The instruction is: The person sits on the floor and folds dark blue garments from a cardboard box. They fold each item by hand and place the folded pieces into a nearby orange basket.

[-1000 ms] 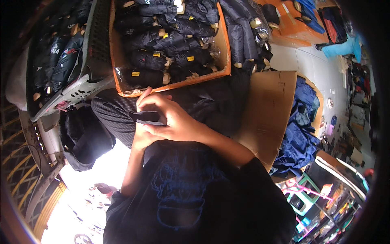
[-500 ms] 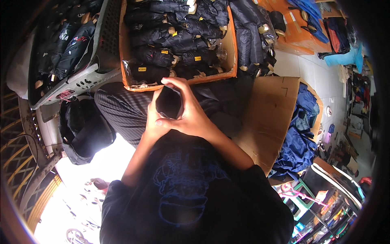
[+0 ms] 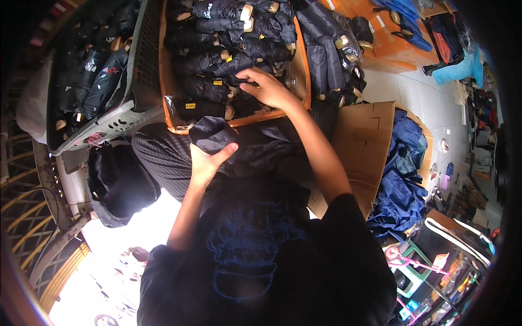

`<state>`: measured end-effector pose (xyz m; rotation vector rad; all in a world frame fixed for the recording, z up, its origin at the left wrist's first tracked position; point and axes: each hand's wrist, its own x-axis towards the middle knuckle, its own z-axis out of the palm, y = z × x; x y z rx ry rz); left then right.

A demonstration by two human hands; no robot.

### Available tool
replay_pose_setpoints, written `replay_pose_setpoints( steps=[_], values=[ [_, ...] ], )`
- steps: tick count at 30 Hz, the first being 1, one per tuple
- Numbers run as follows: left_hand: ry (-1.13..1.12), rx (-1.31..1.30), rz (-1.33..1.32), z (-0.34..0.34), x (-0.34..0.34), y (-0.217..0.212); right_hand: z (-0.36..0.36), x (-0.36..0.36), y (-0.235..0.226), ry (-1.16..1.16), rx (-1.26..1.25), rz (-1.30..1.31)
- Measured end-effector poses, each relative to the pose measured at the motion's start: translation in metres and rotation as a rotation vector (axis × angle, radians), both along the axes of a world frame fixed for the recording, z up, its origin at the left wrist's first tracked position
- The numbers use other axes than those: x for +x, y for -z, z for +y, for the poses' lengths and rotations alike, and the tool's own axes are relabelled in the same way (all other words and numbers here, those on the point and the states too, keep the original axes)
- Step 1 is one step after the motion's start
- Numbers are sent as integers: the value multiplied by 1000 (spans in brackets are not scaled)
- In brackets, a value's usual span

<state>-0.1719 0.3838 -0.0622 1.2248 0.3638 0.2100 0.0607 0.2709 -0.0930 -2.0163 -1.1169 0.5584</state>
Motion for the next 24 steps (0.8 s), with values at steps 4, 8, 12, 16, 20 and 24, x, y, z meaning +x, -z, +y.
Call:
replay_pose_setpoints(
  steps=[4, 8, 12, 16, 20, 24],
  values=[
    [-33, -181, -86, -1, 10, -6, -9, 39, 74, -143, -816, -259],
    [-111, -413, -136, -4, 7, -15, 7, 43, 90, -142, -841, -427],
    [-71, -673, -204, -8, 0, -2, 8, 45, 72, -155, -843, -377],
    [9, -808, -275, -11, 1, 1, -6, 52, 86, -193, -820, -398],
    [103, -961, -381, -9, 9, -13, -4, 57, 86, -257, -785, -514],
    [8, -1054, -428, 4, 8, -12, -9, 54, 69, -340, -716, -570]
  ],
)
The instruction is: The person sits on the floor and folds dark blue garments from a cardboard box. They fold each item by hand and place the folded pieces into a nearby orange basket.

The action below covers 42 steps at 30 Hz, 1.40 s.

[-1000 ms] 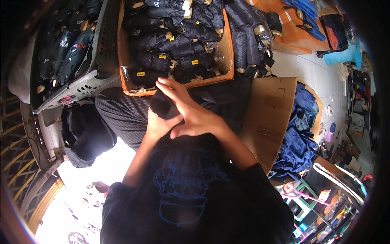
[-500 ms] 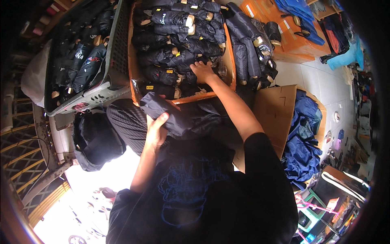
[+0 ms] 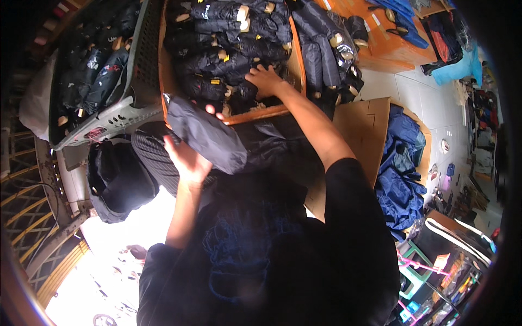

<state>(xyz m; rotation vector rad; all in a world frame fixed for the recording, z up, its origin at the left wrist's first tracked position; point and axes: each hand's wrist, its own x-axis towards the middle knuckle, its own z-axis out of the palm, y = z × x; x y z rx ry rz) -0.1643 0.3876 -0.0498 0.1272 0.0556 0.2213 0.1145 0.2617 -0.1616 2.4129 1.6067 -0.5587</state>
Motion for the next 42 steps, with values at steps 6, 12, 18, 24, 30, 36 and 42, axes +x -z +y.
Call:
replay_pose_setpoints(
  steps=[6, 12, 18, 24, 30, 36, 42],
  values=[
    [-140, -14, -161, 35, -3, -1, -13, -5, -62, 546, 645, 470],
    [-185, 764, 151, 47, -2, -14, -32, -15, -134, 473, 1025, 782],
    [154, 918, 261, 1, 0, -26, -68, -67, -215, 594, 558, 1044],
    [263, 1471, 172, -47, -2, -27, -122, -96, -243, 668, 293, 1750],
    [273, 1653, 48, -59, -4, -30, -139, -117, -222, 542, 269, 1520],
    [263, 1698, 32, -60, -4, -25, -136, -126, -227, 335, 217, 1330],
    [206, 1838, -3, -60, -8, -28, -139, -132, -226, 538, 90, 1419]
  ],
)
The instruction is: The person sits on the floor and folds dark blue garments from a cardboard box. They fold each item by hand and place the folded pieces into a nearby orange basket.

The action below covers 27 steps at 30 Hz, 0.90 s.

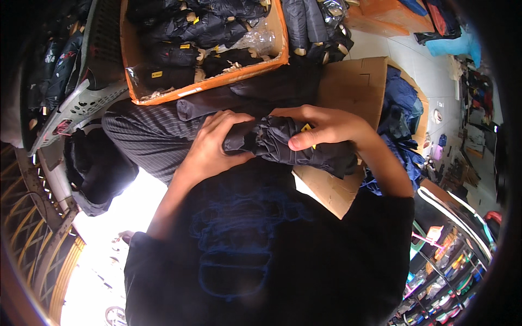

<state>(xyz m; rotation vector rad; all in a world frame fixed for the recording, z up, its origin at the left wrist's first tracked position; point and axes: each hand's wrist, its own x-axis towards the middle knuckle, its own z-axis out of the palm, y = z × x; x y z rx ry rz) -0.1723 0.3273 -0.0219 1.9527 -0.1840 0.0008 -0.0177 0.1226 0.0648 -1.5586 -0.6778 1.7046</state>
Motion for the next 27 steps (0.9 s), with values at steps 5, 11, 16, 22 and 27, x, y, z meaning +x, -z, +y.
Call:
replay_pose_setpoints(
  steps=[5, 11, 16, 22, 27],
  values=[
    [-29, 32, -72, -2, -3, 0, -4, -13, 3, 206, -67, 101],
    [-301, -22, 62, -17, -22, 20, -23, -59, 37, 266, -5, -162],
    [-306, 76, 94, -22, -36, 7, -19, -99, 38, 226, 96, -415],
    [-237, 109, 139, -17, -55, -3, -21, -126, 36, 304, 71, -489],
    [-287, -79, 147, -22, -62, 11, -18, -132, 41, 390, 81, -503]
  ],
)
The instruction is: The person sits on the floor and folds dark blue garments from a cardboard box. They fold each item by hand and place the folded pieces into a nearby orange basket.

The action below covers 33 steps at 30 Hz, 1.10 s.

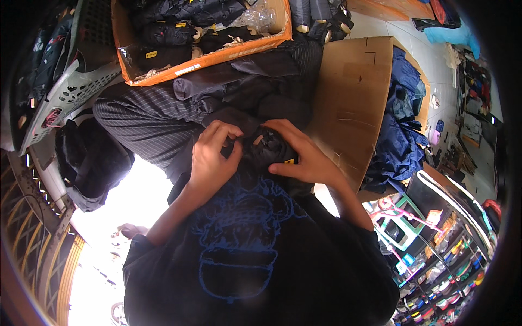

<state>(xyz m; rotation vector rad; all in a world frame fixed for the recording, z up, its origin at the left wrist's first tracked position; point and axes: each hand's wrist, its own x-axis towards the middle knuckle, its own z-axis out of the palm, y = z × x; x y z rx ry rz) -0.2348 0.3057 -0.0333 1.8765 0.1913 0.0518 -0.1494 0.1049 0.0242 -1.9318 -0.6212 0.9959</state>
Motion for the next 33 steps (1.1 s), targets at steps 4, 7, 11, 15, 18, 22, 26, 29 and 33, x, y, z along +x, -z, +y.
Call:
replay_pose_setpoints(
  steps=[4, 7, 11, 15, 18, 22, 26, 29, 33],
  values=[
    [-53, 10, -59, -3, -2, -2, 0, -13, 10, 232, 24, 66],
    [-70, -12, -45, -5, -3, -4, 3, -16, 11, 289, 43, 2],
    [-95, -50, -32, -6, -2, -10, 2, -12, 11, 181, -69, 61],
    [-72, -31, -87, -6, 1, -10, 3, -11, 8, 204, -141, 101],
    [-68, 35, -177, -5, 4, -13, 10, -10, 6, 229, -159, 1],
    [-86, 147, -307, -3, 9, -12, 22, -9, 8, 254, -122, -227],
    [-151, 159, -389, -6, 23, -19, 36, -4, 9, 325, -116, -347],
    [-199, 131, -344, -3, 32, -18, 51, -1, 13, 450, -72, -341],
    [-268, -8, -301, 15, 42, -4, 66, 3, 21, 527, 113, -311]
  ],
)
